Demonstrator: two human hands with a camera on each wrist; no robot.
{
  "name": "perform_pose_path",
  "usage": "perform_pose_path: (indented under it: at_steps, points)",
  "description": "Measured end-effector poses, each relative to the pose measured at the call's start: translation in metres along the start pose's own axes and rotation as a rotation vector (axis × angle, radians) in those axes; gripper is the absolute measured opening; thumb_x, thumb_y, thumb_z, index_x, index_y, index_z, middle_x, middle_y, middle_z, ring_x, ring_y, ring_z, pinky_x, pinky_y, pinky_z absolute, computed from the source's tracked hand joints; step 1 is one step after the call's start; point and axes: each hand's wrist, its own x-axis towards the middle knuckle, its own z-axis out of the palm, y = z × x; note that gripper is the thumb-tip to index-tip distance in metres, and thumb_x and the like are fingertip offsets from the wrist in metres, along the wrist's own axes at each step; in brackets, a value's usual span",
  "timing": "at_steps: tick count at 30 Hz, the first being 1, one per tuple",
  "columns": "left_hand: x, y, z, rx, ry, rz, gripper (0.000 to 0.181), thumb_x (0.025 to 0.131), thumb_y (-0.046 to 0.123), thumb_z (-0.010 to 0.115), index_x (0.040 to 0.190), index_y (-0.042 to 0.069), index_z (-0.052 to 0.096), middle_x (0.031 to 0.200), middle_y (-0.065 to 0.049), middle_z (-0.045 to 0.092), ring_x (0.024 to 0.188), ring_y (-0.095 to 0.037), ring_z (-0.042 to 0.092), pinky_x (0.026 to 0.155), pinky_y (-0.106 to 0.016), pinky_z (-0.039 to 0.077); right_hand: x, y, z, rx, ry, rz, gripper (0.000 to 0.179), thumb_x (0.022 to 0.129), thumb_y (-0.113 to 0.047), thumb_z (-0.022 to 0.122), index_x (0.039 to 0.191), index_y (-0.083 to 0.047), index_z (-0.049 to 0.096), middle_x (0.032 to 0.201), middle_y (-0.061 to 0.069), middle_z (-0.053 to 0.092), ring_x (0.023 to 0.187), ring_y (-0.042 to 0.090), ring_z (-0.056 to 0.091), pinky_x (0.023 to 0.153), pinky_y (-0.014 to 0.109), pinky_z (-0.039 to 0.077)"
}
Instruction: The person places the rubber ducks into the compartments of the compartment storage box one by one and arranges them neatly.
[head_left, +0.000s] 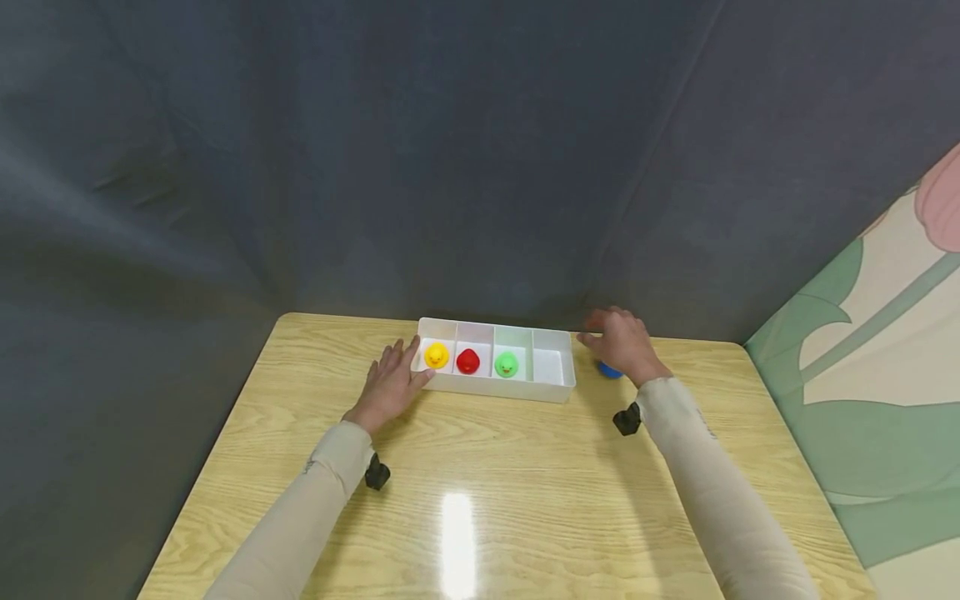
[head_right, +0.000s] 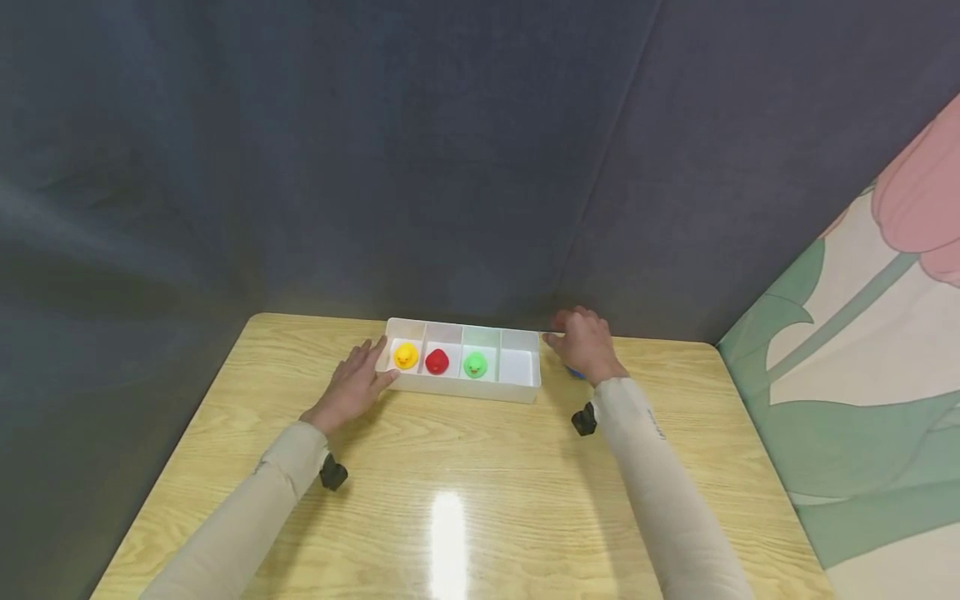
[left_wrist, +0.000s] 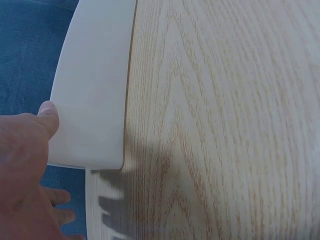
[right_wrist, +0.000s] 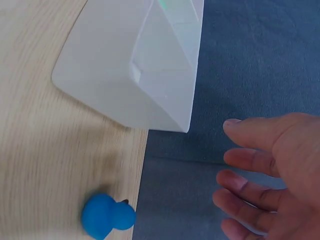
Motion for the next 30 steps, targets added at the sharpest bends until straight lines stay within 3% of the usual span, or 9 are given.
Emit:
perform_pose_path:
  at_steps: [13,30]
  points:
    - [-0.002,0.001,-0.001,-0.007,0.0,-0.002,0.079,0.112,0.05,0.047,0.173,0.015,0.012,0.177,-0.029,0.012,0.166,-0.051,0.008,0.133,-0.072,0.009,-0.009,0.018,-0.008,0.042,-0.037,0.081,0.032,0.104,-0.023,0.068,0.121,0.003,0.074,0.126,0.026,0.073,0.12,0.047,0.063,0.105,0.067,0.049]
    - [-0.002,0.001,0.0,-0.004,-0.007,-0.012,0.079,0.112,0.049,0.048,0.173,0.013,0.011,0.177,-0.03,0.015,0.166,-0.051,0.011,0.133,-0.071,0.011,-0.021,0.037,-0.003,0.1,-0.081,0.183,0.034,0.102,-0.023,0.071,0.118,0.006,0.074,0.126,0.03,0.072,0.114,0.048,0.068,0.097,0.062,0.057]
